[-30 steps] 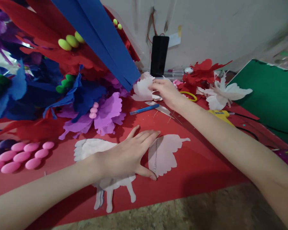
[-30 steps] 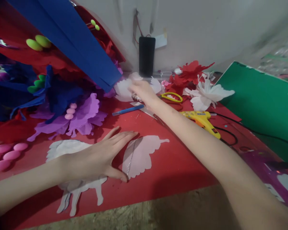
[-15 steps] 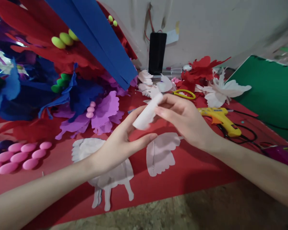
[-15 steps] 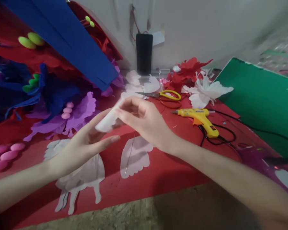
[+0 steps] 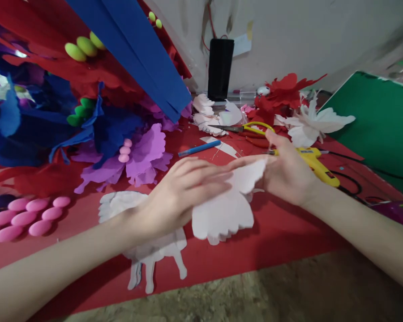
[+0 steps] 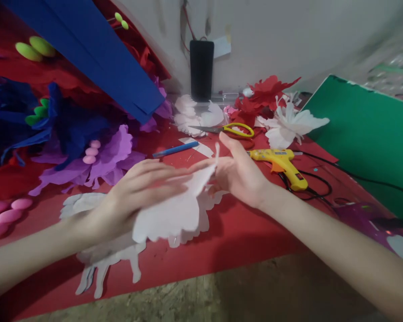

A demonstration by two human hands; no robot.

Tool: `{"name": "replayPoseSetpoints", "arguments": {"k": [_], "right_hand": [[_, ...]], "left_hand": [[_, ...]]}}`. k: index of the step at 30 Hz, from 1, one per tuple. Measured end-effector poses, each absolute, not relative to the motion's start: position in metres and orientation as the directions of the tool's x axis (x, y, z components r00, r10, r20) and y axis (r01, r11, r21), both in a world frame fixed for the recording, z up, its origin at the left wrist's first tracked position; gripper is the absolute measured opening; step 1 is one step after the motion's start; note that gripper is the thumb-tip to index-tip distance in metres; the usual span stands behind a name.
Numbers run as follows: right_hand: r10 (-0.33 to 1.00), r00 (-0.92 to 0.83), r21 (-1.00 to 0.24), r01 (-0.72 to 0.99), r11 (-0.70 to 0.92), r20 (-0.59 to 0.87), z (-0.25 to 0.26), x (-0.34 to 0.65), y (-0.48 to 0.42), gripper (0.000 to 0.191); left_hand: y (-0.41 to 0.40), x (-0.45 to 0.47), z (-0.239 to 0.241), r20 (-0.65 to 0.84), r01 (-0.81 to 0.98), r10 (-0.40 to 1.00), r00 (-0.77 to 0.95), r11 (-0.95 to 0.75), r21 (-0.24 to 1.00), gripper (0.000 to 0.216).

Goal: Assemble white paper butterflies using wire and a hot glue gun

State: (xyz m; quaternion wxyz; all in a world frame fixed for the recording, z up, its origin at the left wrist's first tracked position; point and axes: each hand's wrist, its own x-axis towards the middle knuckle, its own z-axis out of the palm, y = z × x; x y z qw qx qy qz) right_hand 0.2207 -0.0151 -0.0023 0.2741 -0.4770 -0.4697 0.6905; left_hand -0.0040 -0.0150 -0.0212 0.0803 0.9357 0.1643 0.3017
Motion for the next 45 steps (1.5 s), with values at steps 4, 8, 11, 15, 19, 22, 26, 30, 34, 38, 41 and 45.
{"name": "replayPoseSetpoints", "arguments": {"k": [4, 8, 11, 15, 19, 22, 26, 30, 34, 38, 41, 45], "right_hand": [[0.765, -0.445, -0.885, 0.248, -0.394, -0.465, 0.0, 0.229, -0.012, 0.055], [0.742, -0.483, -0.86, 0.445, -0.25, -0.466, 0.0, 0.223, -0.017, 0.036], [0.743, -0.466, -0.838, 0.494, -0.233, -0.481, -0.001, 0.216, -0.022, 0.032], [0.783, -0.416, -0.849, 0.462, -0.258, -0.463, -0.004, 0.214, -0.021, 0.03], [0.781, -0.403, -0.813, 0.541, -0.217, -0.477, -0.008, 0.218, -0.015, 0.029], [0.801, -0.354, -0.749, 0.641, -0.168, -0.482, -0.011, 0.217, -0.013, 0.025], [0.84, -0.274, -0.708, 0.686, -0.171, -0.468, -0.014, 0.212, -0.014, 0.019], [0.869, -0.281, -0.712, 0.693, -0.11, -0.407, -0.018, 0.209, -0.016, 0.015], [0.897, -0.29, -0.695, 0.718, -0.027, -0.334, -0.022, 0.208, -0.017, 0.014], [0.918, -0.258, -0.69, 0.723, -0.023, -0.301, -0.026, 0.206, -0.018, 0.012], [0.925, -0.212, -0.657, 0.752, -0.052, -0.316, -0.028, 0.204, -0.018, 0.012], [0.929, -0.155, -0.599, 0.796, -0.084, -0.336, -0.027, 0.202, -0.018, 0.013]], "left_hand": [[-0.019, -0.003, -0.027, 0.481, 0.188, 0.104, 0.871, -0.974, -0.129, 0.037], [-0.021, -0.002, -0.029, 0.493, 0.228, 0.138, 0.859, -0.965, -0.128, 0.037], [-0.02, -0.002, -0.028, 0.493, 0.26, 0.172, 0.853, -0.958, -0.117, 0.037], [-0.021, -0.005, -0.025, 0.503, 0.237, 0.15, 0.851, -0.965, -0.115, 0.038], [-0.026, -0.01, -0.025, 0.54, 0.196, 0.105, 0.835, -0.974, -0.114, 0.032], [-0.029, -0.013, -0.028, 0.54, 0.197, 0.114, 0.834, -0.975, -0.099, 0.035], [-0.03, -0.015, -0.03, 0.506, 0.159, 0.114, 0.855, -0.986, -0.047, 0.038], [-0.029, -0.016, -0.031, 0.398, 0.122, 0.128, 0.908, -0.992, 0.043, 0.036], [-0.028, -0.016, -0.037, 0.441, 0.12, 0.101, 0.892, -0.993, -0.014, 0.041], [-0.028, -0.016, -0.039, 0.469, 0.128, 0.093, 0.878, -0.991, -0.041, 0.038], [-0.029, -0.014, -0.039, 0.509, 0.177, 0.162, 0.845, -0.984, 0.02, 0.039], [-0.029, -0.011, -0.042, 0.504, 0.188, 0.2, 0.84, -0.979, 0.075, 0.04]]}}
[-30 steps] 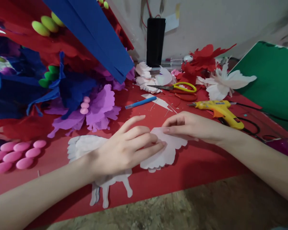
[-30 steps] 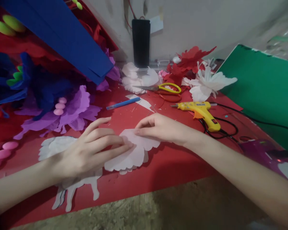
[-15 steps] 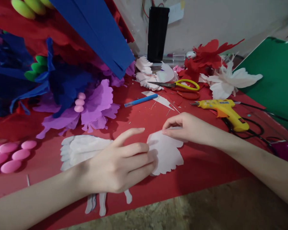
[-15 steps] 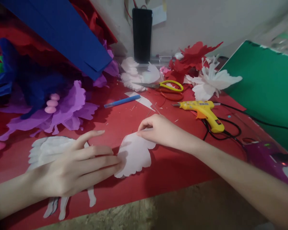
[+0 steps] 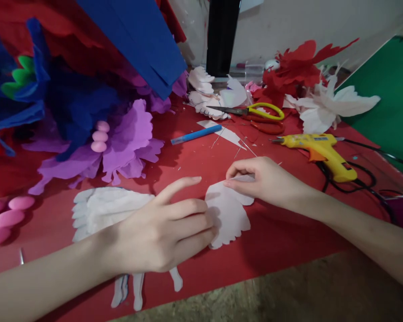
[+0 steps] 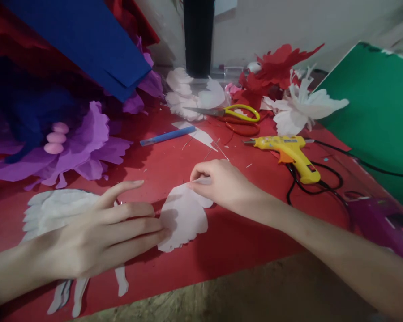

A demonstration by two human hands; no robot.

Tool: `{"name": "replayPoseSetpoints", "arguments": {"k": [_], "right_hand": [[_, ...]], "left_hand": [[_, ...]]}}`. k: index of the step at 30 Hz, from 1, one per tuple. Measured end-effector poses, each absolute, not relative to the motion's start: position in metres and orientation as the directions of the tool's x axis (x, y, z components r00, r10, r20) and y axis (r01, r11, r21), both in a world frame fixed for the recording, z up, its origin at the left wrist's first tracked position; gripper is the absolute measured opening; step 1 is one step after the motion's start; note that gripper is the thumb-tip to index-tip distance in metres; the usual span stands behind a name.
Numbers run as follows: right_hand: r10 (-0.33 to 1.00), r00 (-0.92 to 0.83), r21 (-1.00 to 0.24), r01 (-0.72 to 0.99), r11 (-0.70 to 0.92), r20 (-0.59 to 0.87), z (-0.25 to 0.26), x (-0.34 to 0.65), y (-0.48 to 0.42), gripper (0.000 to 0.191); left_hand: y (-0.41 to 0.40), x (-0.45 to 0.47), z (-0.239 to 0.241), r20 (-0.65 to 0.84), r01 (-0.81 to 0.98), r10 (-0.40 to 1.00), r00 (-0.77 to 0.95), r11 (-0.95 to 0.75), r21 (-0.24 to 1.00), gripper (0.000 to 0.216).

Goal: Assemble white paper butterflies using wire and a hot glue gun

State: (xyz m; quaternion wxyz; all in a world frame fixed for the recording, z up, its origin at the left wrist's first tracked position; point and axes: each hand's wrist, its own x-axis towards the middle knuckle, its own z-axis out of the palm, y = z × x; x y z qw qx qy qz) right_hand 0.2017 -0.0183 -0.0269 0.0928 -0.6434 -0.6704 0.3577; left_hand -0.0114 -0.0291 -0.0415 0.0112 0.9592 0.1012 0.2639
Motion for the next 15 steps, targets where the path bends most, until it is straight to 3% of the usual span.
{"name": "replayPoseSetpoints", "arguments": {"k": [7, 15], "right_hand": [[0.941, -0.156, -0.546, 0.837, -0.035, -0.3, -0.0264, 0.2003, -0.0186, 0.013], [0.946, -0.129, -0.509, 0.86, -0.042, -0.297, -0.0256, 0.1966, -0.0186, 0.009]], "left_hand": [[-0.0251, -0.0133, -0.0464, 0.532, 0.109, 0.137, 0.836, -0.991, 0.083, 0.041], [-0.0269, -0.0106, -0.0401, 0.479, 0.128, 0.16, 0.863, -0.987, 0.098, 0.035]]}}
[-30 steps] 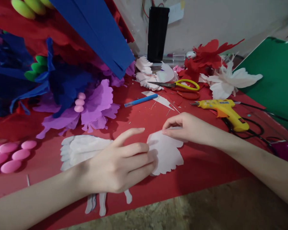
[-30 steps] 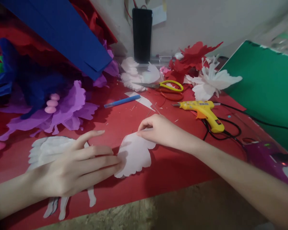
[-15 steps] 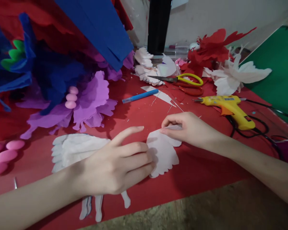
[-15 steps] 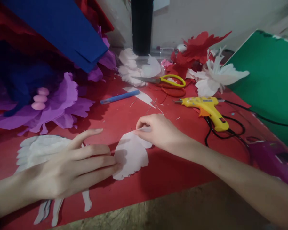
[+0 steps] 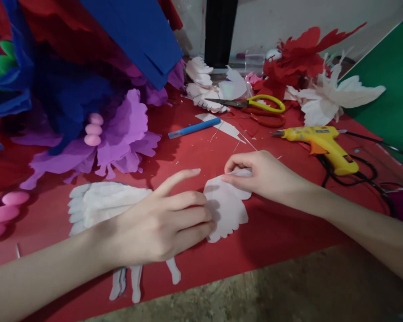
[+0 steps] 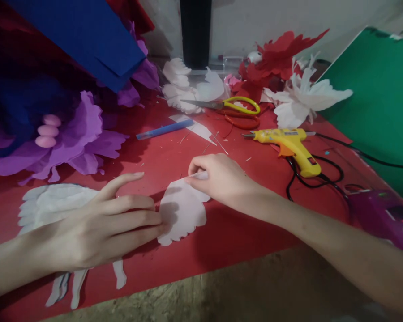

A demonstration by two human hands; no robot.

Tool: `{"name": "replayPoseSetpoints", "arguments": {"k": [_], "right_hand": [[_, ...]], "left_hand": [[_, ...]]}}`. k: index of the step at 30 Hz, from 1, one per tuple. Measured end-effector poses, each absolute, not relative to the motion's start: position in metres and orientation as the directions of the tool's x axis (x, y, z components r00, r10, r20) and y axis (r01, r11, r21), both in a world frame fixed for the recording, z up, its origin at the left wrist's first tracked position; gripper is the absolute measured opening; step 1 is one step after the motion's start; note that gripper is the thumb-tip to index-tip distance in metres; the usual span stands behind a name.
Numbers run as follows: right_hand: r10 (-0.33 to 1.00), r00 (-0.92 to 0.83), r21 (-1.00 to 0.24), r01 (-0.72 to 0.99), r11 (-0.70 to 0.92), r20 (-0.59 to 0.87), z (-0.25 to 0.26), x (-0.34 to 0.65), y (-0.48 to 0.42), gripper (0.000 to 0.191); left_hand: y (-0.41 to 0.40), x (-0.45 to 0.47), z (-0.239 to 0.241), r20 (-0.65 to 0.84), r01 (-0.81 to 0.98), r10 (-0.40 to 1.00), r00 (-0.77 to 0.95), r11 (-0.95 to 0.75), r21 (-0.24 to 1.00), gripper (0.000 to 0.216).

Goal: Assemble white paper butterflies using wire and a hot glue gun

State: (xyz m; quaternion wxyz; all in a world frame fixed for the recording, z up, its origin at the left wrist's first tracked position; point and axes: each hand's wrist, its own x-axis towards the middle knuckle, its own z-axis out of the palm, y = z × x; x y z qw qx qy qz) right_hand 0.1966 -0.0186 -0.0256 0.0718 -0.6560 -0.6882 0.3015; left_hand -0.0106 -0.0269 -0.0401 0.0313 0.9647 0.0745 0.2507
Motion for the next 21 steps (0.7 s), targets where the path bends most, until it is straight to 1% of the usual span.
{"name": "replayPoseSetpoints", "arguments": {"k": [5, 11, 21], "right_hand": [[0.949, -0.117, -0.494, 0.868, -0.046, -0.294, -0.0251, 0.1964, -0.0194, 0.008], [0.949, -0.112, -0.493, 0.868, -0.05, -0.293, -0.0257, 0.1965, -0.0191, 0.009], [0.951, -0.133, -0.488, 0.873, -0.022, -0.28, -0.0259, 0.1973, -0.019, 0.01]], "left_hand": [[-0.03, -0.0109, -0.0383, 0.456, 0.159, 0.197, 0.868, -0.98, 0.121, 0.035], [-0.0251, -0.0123, -0.0443, 0.472, 0.076, 0.108, 0.875, -0.993, 0.087, 0.037], [-0.0232, -0.0125, -0.0471, 0.476, 0.057, 0.085, 0.875, -0.996, 0.073, 0.035]]}}
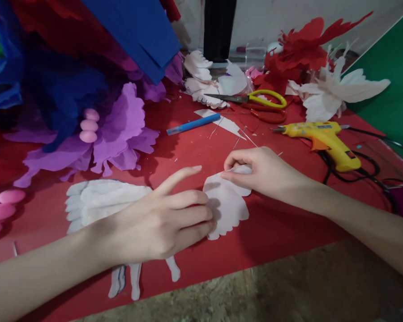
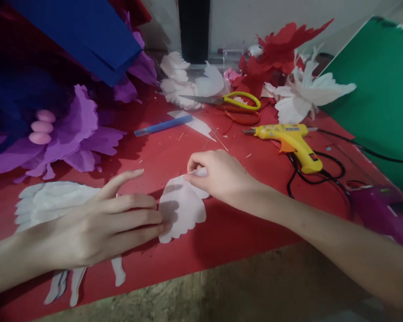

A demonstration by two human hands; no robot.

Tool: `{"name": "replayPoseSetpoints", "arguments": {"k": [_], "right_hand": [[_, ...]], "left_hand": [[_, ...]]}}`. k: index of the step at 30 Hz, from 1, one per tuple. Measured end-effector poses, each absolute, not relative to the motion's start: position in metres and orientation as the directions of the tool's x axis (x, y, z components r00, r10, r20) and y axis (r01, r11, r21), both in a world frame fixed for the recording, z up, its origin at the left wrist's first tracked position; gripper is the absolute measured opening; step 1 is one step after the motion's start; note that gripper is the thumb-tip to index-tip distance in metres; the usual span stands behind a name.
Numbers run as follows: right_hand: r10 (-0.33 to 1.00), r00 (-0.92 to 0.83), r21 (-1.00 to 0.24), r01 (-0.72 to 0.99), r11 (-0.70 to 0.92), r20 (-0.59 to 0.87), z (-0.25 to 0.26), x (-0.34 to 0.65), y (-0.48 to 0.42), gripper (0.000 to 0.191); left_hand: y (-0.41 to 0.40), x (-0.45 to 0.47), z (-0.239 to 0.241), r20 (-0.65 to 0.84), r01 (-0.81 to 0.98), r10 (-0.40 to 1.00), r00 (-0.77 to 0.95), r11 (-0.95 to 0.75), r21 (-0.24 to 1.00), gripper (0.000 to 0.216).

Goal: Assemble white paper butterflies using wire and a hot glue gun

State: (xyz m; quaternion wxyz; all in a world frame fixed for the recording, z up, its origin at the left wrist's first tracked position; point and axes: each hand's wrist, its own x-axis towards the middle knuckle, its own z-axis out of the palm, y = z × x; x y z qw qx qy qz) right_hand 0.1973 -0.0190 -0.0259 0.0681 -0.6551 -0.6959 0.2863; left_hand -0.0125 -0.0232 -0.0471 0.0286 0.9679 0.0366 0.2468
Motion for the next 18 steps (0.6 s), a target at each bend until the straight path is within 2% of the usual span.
{"name": "replayPoseSetpoints", "arguments": {"k": [6, 12, 18], "right_hand": [[0.946, -0.126, -0.483, 0.875, -0.035, -0.297, -0.0257, 0.1978, -0.0189, 0.01], [0.951, -0.183, -0.509, 0.86, 0.033, -0.248, -0.028, 0.1995, -0.0195, 0.013], [0.95, -0.139, -0.488, 0.873, -0.016, -0.28, -0.0255, 0.1978, -0.0197, 0.011]], "left_hand": [[-0.022, -0.0131, -0.0468, 0.449, 0.048, 0.077, 0.89, -0.996, 0.075, 0.034], [-0.0248, -0.0129, -0.0439, 0.429, 0.058, 0.093, 0.899, -0.994, 0.096, 0.035], [-0.0313, -0.0117, -0.038, 0.386, 0.103, 0.175, 0.906, -0.974, 0.201, 0.027]]}}
